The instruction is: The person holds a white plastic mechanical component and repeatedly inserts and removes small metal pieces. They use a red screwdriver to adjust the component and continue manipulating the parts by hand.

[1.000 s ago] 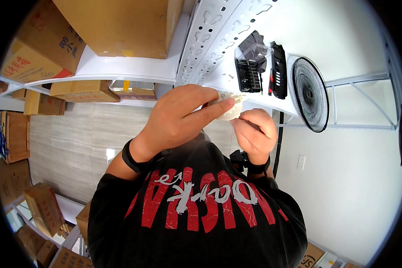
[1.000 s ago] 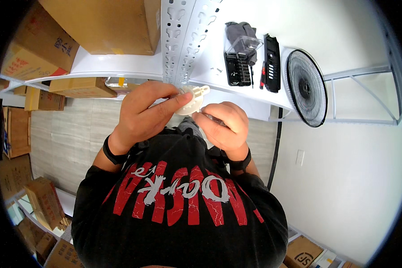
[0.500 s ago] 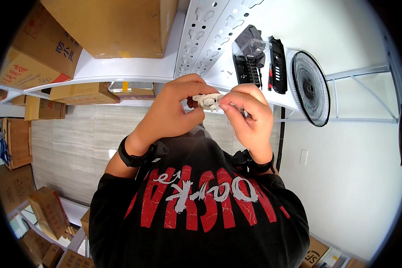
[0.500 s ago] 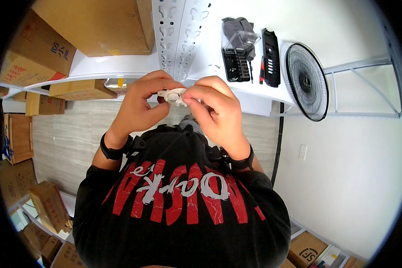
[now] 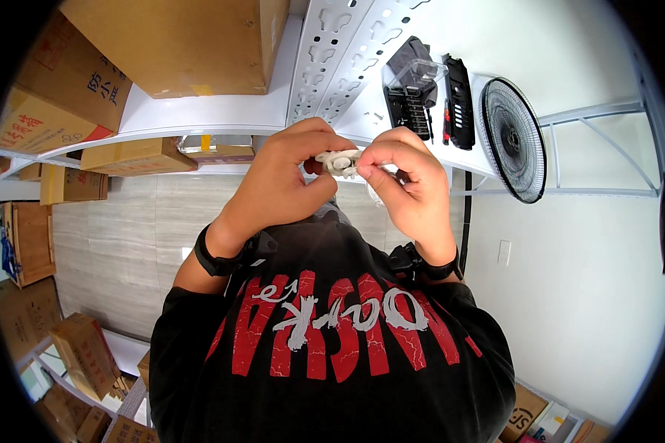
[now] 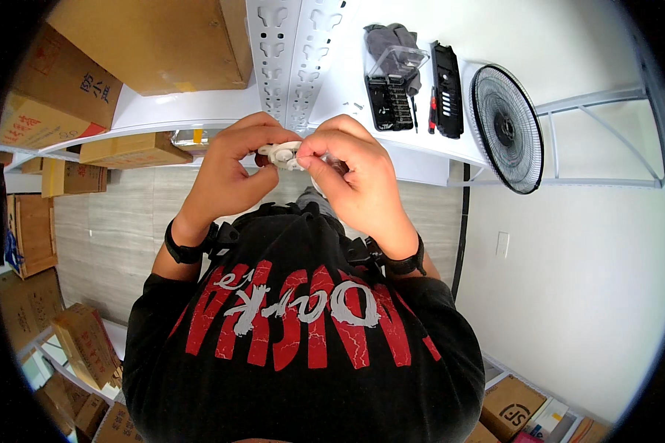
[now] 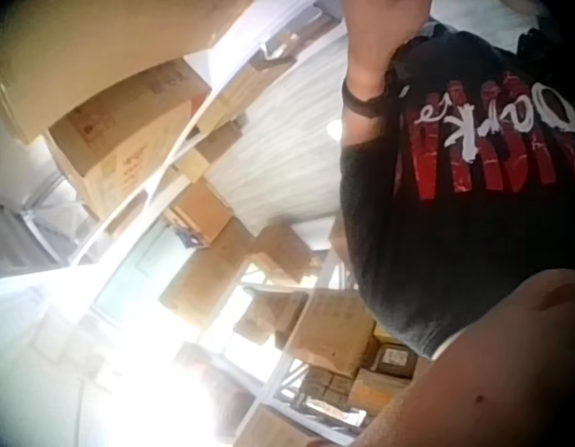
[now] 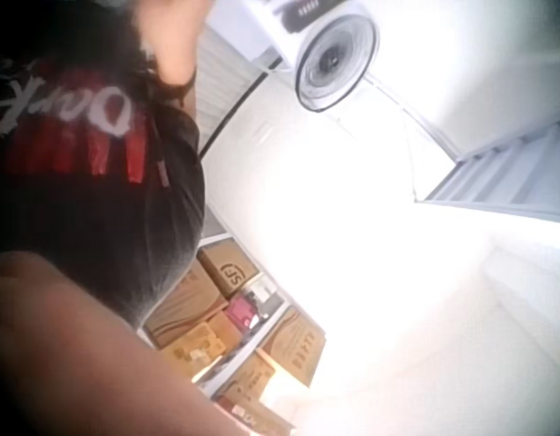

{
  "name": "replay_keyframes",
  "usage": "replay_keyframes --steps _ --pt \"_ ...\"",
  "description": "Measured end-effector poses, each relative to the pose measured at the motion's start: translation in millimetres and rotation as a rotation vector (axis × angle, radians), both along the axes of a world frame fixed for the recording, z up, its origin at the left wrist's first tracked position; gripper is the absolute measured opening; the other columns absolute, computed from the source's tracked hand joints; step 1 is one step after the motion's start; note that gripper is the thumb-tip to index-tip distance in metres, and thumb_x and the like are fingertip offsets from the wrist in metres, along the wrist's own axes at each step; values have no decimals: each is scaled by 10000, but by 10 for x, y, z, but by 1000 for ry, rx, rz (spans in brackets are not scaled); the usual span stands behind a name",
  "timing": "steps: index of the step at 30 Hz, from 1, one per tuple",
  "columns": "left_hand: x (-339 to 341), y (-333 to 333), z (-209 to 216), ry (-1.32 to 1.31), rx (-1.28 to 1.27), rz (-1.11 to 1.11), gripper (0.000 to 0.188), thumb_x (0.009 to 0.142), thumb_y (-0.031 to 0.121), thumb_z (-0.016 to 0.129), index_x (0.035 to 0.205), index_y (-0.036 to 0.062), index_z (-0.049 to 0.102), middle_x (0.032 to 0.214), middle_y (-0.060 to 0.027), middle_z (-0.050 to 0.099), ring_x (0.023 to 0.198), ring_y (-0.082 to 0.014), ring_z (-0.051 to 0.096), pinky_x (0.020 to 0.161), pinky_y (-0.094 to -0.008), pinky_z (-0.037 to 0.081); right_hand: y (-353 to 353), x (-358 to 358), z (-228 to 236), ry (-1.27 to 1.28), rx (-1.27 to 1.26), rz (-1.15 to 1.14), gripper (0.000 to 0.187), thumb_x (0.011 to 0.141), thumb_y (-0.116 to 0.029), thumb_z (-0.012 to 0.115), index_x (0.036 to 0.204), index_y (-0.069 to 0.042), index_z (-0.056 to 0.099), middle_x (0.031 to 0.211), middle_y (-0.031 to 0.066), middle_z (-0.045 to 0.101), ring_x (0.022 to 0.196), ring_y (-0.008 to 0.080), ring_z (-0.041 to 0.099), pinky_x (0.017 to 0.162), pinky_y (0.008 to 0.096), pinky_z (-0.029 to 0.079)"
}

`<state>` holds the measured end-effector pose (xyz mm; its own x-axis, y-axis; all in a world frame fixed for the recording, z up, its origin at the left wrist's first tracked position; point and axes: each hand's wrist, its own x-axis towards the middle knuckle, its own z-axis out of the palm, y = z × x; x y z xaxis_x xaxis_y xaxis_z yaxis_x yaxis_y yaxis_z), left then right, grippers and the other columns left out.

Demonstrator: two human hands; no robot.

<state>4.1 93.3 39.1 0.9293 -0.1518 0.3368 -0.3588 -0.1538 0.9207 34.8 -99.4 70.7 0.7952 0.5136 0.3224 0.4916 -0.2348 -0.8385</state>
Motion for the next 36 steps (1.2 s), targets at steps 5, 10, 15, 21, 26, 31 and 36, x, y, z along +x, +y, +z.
replay_keyframes --steps 5,10,15,21,26,31,36 --pt "-7 -1 15 21 3 3 371 663 -57 501 989 -4 668 863 -53 580 730 -119 506 602 -228 400 14 9 -10 36 3 -7 104 807 64 641 875 -13 653 847 44 573 695 123 544 588 238 431" --pt "-21 -8 -1 0 18 31 360 668 -51 501 987 -11 663 861 -61 576 728 -127 512 603 -234 414 21 19 -56 49 17 -20 102 806 64 643 871 -16 644 849 42 572 694 113 541 584 232 427" --pt "-34 -13 16 -31 43 22 354 670 -44 501 986 -18 660 867 -78 578 724 -148 521 603 -245 424 53 -18 -38 63 3 -69 90 807 59 644 854 -16 630 847 41 566 672 100 535 567 221 418" --pt "-31 -20 7 -57 39 5 261 714 11 566 957 -31 650 800 -105 565 673 -201 541 565 -286 442 65 -23 -52 142 -4 -73 74 810 51 640 837 -14 616 833 34 554 652 78 516 557 213 410" --pt "-21 -57 -22 -53 47 61 192 739 42 597 906 -35 653 737 -113 553 602 -205 531 522 -299 417 72 -5 -105 218 36 -82 62 807 43 637 828 -9 611 818 27 551 647 60 504 553 206 403" --pt "-7 -86 -89 -1 25 103 129 730 54 628 813 -36 671 676 -98 557 559 -170 507 511 -281 385 55 10 -138 300 38 -37 50 791 21 651 816 0 613 801 29 552 640 56 497 551 212 407" --pt "-2 -72 -89 95 1 77 132 726 25 609 823 -36 674 749 -52 595 628 -91 482 550 -244 364 76 12 -136 355 -18 -53 55 778 3 657 817 4 618 792 29 558 633 64 507 560 219 423"
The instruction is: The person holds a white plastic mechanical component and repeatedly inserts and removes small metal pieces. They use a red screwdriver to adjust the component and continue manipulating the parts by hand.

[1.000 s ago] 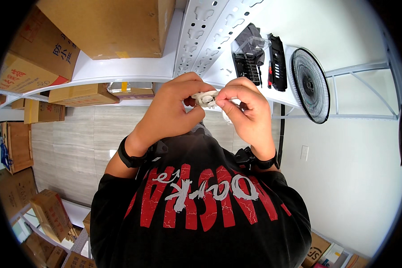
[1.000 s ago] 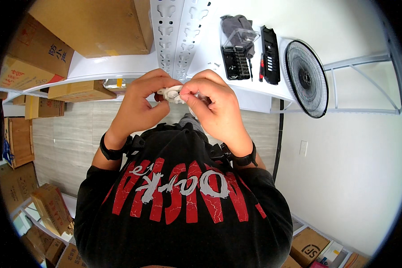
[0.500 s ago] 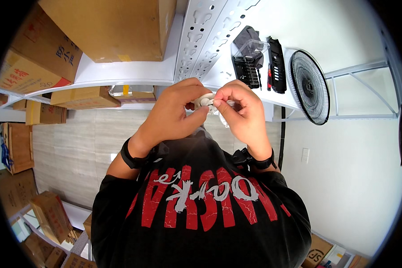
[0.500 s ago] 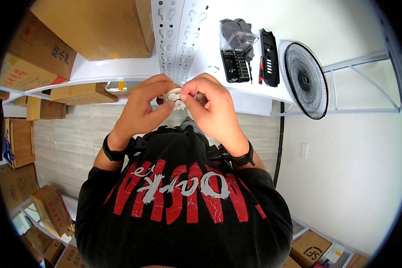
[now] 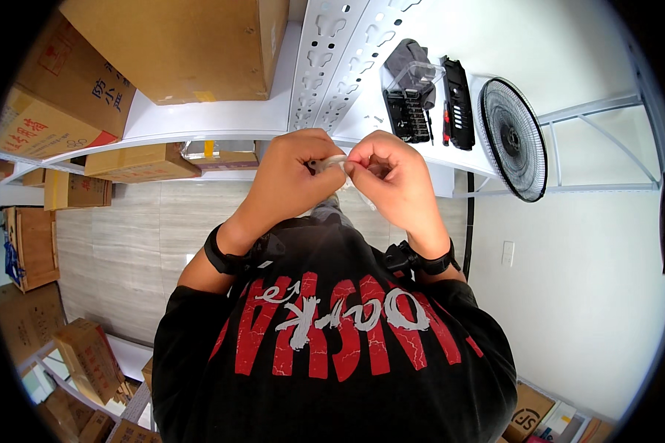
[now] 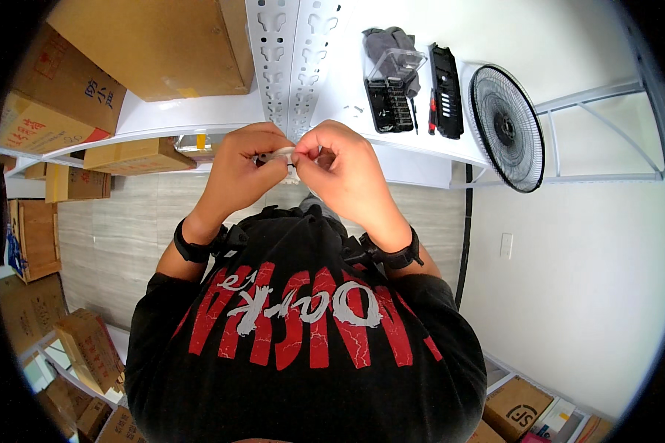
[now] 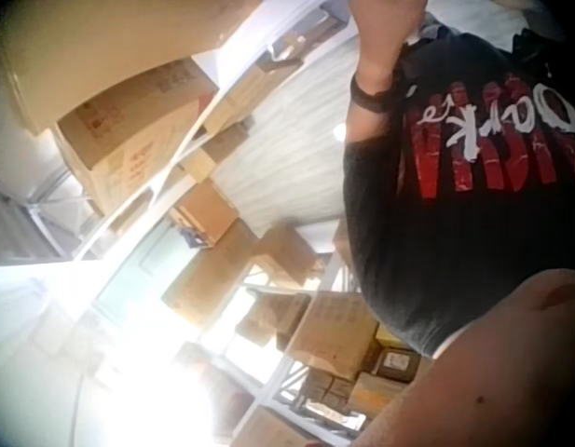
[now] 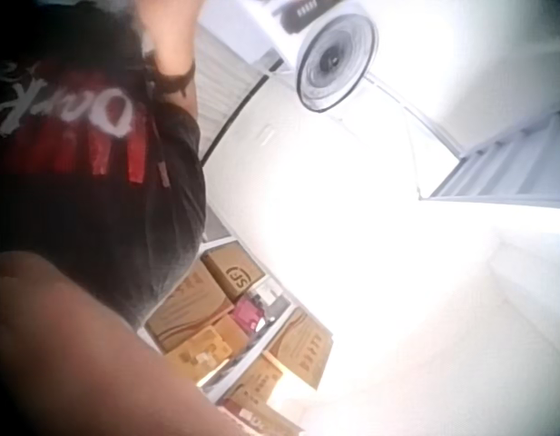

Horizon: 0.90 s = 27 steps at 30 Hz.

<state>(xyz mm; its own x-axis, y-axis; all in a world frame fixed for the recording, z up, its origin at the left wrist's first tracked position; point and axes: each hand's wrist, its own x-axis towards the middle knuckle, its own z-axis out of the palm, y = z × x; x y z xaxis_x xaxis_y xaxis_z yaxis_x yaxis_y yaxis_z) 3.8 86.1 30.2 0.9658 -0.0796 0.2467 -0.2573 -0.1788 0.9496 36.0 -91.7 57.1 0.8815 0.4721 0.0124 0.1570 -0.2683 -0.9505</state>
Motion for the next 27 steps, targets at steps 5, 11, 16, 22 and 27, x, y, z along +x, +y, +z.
replay_keyframes --steps 5,11,16,22,27 --pt "27 5 -72 15 -14 0 132 730 29 614 828 -39 672 745 -48 593 631 -90 484 552 -246 367 13 23 -27 8 -13 -9 57 783 -3 661 822 5 621 779 22 564 627 63 507 564 216 425" --pt "124 90 -199 223 -286 -122 162 804 77 574 848 -45 671 776 -28 622 662 -89 512 575 -243 386 14 94 -42 -9 115 -24 64 847 -19 669 911 -19 669 790 -6 574 631 29 479 558 189 397" --pt "115 116 -181 456 -487 -158 192 845 158 596 872 8 714 763 9 644 658 -54 508 581 -216 377 -102 101 7 -98 145 -74 128 862 4 652 972 -49 687 810 -28 572 620 14 447 546 179 357" --pt "114 135 -146 574 -537 -212 219 860 214 610 915 24 702 764 12 641 674 -58 519 579 -216 379 -74 90 -6 -240 66 -12 143 824 -13 685 963 -50 686 798 -4 549 586 38 423 525 191 348" --pt "101 137 -55 537 -389 -212 215 872 215 623 944 27 696 774 20 625 668 -53 517 590 -210 401 -66 90 -10 -217 -22 52 95 815 -35 703 904 -34 670 800 2 550 592 45 441 518 202 365"
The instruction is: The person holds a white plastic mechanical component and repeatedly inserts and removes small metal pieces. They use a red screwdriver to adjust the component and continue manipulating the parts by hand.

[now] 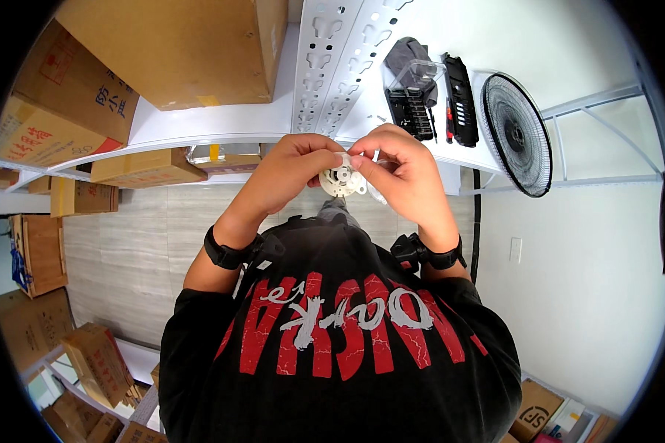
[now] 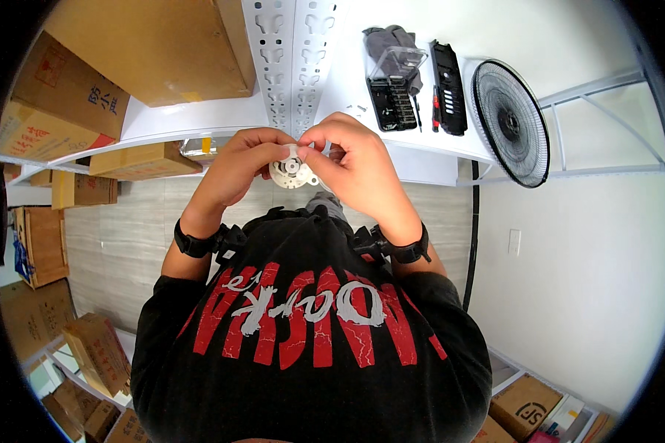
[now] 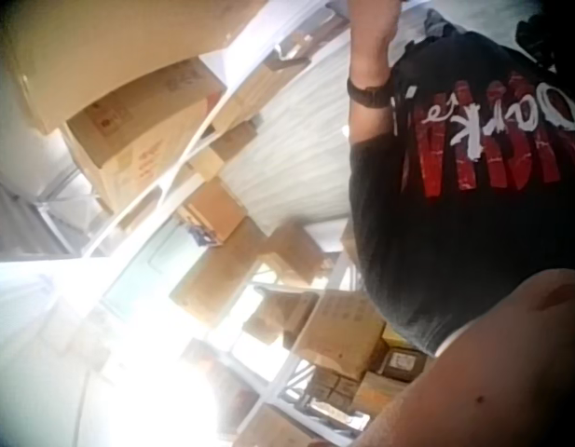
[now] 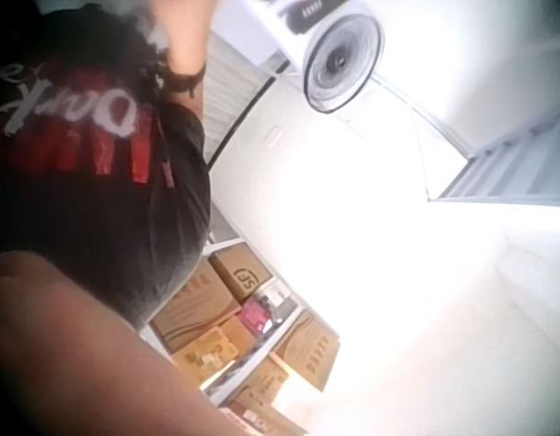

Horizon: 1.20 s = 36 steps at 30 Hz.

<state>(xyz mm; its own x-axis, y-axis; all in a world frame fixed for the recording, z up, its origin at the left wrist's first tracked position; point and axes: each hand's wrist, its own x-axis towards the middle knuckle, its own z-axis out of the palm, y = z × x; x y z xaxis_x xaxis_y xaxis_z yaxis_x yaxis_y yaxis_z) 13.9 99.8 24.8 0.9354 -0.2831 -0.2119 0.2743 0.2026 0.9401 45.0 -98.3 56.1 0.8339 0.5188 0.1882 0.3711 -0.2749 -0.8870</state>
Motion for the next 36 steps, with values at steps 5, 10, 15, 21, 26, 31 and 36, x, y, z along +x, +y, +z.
replay_keyframes --steps 5,10,15,21,26,31,36 --pt "3 -8 -43 -94 98 -10 195 892 203 641 972 37 702 775 24 613 663 -57 518 614 -209 433 7 14 -30 123 37 -10 69 830 -41 696 867 -11 647 797 1 552 615 50 467 545 207 388" --pt "9 20 -80 -191 77 -19 197 908 192 632 997 31 702 821 18 608 691 -69 525 619 -221 445 -17 68 -91 325 119 63 55 866 -42 668 885 -3 632 804 -20 554 663 38 483 585 199 401" --pt "16 55 -54 -240 177 -32 168 911 145 598 961 17 694 857 6 589 698 -73 507 603 -225 417 -6 61 -91 371 91 72 43 876 -30 653 886 -7 618 797 -26 546 676 39 478 601 207 409" --pt "18 54 -12 -179 234 -23 153 909 130 590 901 9 683 851 2 572 694 -69 499 584 -223 403 49 -34 -96 101 25 66 23 877 9 620 886 13 599 835 14 527 701 75 486 617 231 415" --pt "36 64 -16 -283 279 -52 155 908 125 592 893 -11 664 810 -11 564 704 -90 503 606 -246 404 16 -9 -160 245 76 93 20 878 25 606 889 15 594 846 22 527 717 81 492 639 230 414" --pt "47 51 -39 -526 513 -15 145 908 110 588 893 -23 646 808 -25 560 721 -119 506 643 -278 408 -12 -11 -126 321 129 149 27 877 28 607 892 9 594 843 16 524 711 72 485 640 226 407" --pt "53 88 -92 -317 363 -21 157 916 130 575 883 3 662 794 6 571 700 -79 496 625 -233 401 -7 -13 -24 -47 42 -16 50 856 23 625 883 -13 606 842 31 544 675 97 503 587 244 413"
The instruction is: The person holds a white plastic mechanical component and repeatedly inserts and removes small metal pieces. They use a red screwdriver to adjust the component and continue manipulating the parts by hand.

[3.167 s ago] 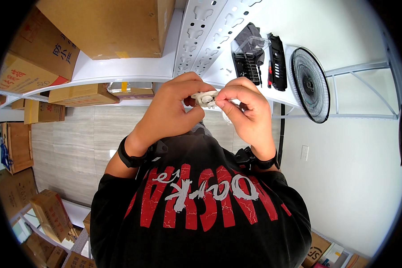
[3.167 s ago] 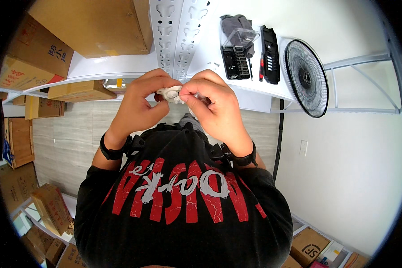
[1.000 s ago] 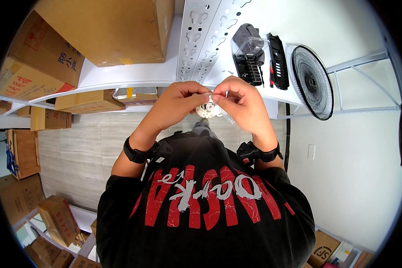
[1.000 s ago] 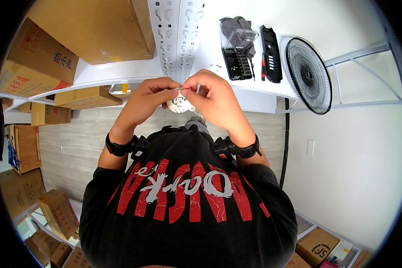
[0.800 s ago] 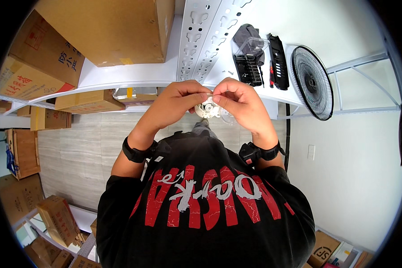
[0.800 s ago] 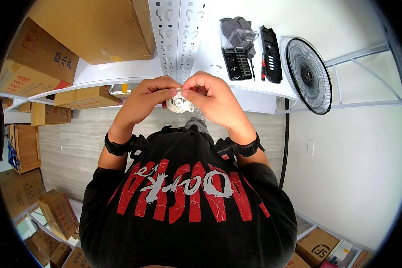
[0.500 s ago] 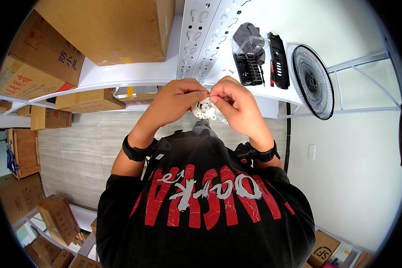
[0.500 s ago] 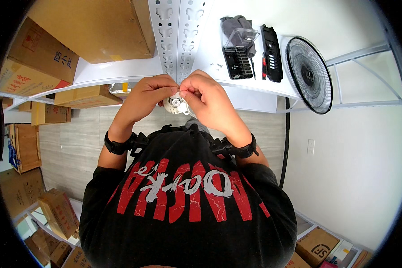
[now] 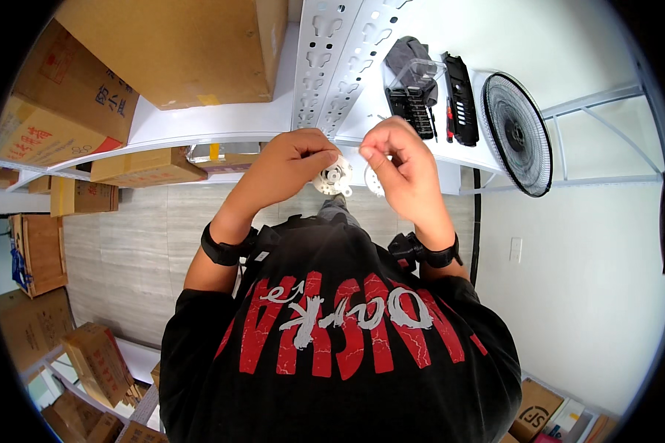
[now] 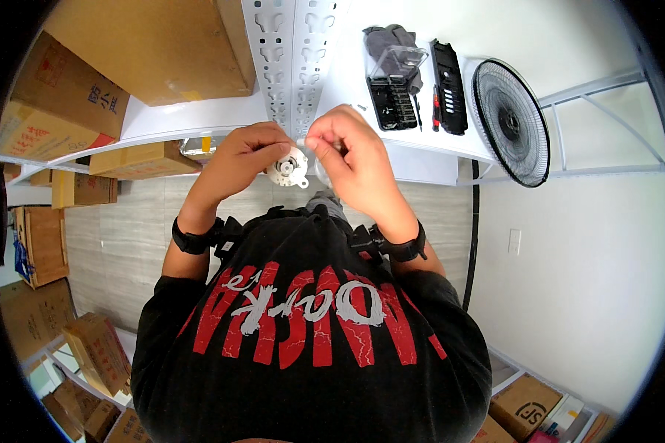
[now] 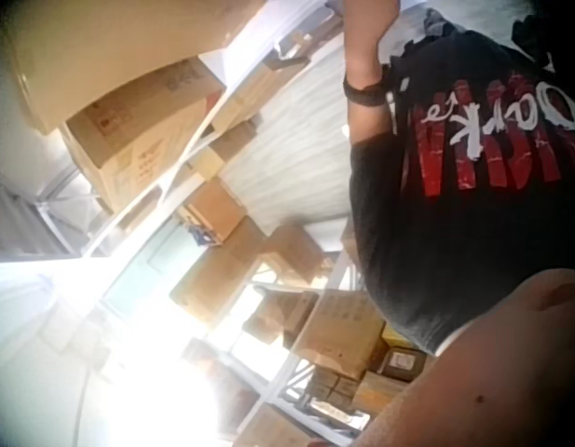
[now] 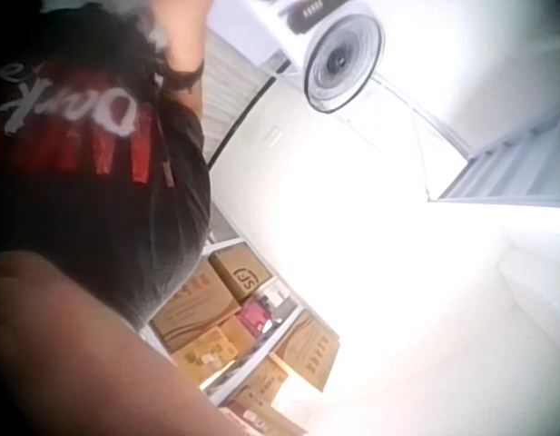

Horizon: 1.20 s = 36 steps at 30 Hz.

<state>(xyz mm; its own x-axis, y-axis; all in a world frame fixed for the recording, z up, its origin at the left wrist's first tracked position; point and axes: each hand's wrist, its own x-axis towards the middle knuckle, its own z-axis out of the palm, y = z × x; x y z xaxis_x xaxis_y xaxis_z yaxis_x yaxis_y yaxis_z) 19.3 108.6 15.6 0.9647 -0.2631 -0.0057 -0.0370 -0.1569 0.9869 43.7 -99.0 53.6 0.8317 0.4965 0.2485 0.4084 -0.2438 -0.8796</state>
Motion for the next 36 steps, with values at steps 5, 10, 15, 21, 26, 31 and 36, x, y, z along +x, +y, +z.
replay_keyframes --steps 5,10,15,21,26,31,36 --pt "-28 68 142 330 -222 -108 163 917 170 573 969 59 680 818 32 596 691 -40 489 609 -194 387 30 31 -8 -486 -54 71 119 798 13 668 896 -52 651 876 79 571 671 200 575 565 298 460" --pt "-54 110 100 472 -387 -144 237 891 167 582 1072 39 667 850 18 623 694 -43 511 603 -195 397 51 5 16 -606 -124 155 182 721 -25 710 891 -62 659 890 56 580 687 249 597 578 329 482" --pt "-30 162 66 484 -514 -197 276 853 135 578 1095 28 658 895 14 631 710 -45 519 601 -196 397 43 -6 1 -669 -124 164 212 691 -23 708 892 -67 658 904 48 580 700 248 606 578 335 491" --pt "-49 132 153 435 -373 -208 262 839 117 606 1082 34 658 918 32 627 733 -33 517 610 -190 388 23 -9 23 -678 -197 189 234 665 -11 697 886 -73 656 915 41 588 713 244 615 588 335 501" --pt "-82 72 205 358 -342 -177 182 875 162 626 993 31 670 788 48 586 673 -25 470 574 -184 349 -5 -17 57 -566 -190 212 199 707 -7 695 892 -67 653 926 49 591 719 252 612 592 331 501" --pt "-86 70 217 301 -278 -164 178 869 162 640 984 28 667 781 49 581 673 -21 468 567 -187 345 -11 -30 76 -348 -125 215 147 778 -15 681 917 -55 654 900 65 607 719 230 615 591 313 487" --pt "-82 72 197 279 -241 -171 178 864 147 641 982 17 662 783 44 580 679 -23 471 569 -192 351 39 -83 220 -128 -146 140 109 812 -26 678 918 -37 655 844 71 625 698 189 602 591 284 466"
